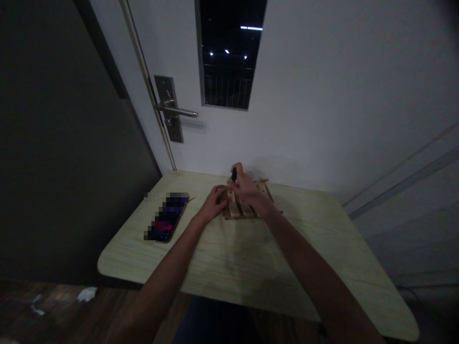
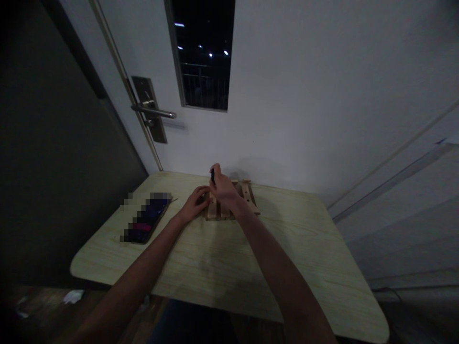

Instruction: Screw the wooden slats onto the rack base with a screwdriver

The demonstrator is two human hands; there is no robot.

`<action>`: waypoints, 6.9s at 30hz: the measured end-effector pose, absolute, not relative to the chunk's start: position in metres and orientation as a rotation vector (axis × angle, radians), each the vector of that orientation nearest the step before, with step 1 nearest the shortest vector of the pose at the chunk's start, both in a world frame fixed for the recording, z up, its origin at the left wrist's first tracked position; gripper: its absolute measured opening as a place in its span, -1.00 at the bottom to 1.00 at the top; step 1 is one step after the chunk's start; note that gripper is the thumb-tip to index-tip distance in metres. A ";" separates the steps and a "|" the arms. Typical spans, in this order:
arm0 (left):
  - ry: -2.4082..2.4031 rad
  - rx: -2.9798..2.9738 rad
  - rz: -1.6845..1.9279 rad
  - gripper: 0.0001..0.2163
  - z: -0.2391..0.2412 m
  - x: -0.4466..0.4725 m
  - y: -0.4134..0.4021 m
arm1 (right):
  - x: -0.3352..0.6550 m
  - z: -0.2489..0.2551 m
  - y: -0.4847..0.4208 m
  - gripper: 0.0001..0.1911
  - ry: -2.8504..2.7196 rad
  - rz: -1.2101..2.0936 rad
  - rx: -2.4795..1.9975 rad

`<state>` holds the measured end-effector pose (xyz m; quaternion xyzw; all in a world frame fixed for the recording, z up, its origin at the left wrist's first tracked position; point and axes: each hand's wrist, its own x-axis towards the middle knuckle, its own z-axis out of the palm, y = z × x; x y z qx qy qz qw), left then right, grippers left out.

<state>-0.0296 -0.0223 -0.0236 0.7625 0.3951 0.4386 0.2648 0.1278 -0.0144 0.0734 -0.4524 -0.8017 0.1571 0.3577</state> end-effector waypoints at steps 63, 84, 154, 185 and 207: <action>1.083 2.058 1.188 -0.65 -0.018 -0.026 -0.025 | 0.138 0.087 -0.013 -0.82 -2.269 0.341 -0.991; 1.009 1.937 1.166 -0.62 -0.023 -0.029 -0.015 | 0.147 0.102 -0.002 -0.76 -2.304 0.034 -1.270; 1.061 2.018 1.270 -0.66 -0.029 -0.022 -0.014 | 0.157 0.101 -0.008 -0.77 -2.045 0.163 -1.094; 1.039 2.033 1.266 -0.68 -0.027 -0.024 -0.014 | 0.151 0.094 -0.007 -0.78 -2.045 0.207 -1.098; 1.034 2.041 1.275 -0.65 -0.027 -0.023 -0.013 | 0.126 0.084 -0.012 -0.69 -1.926 0.091 -1.217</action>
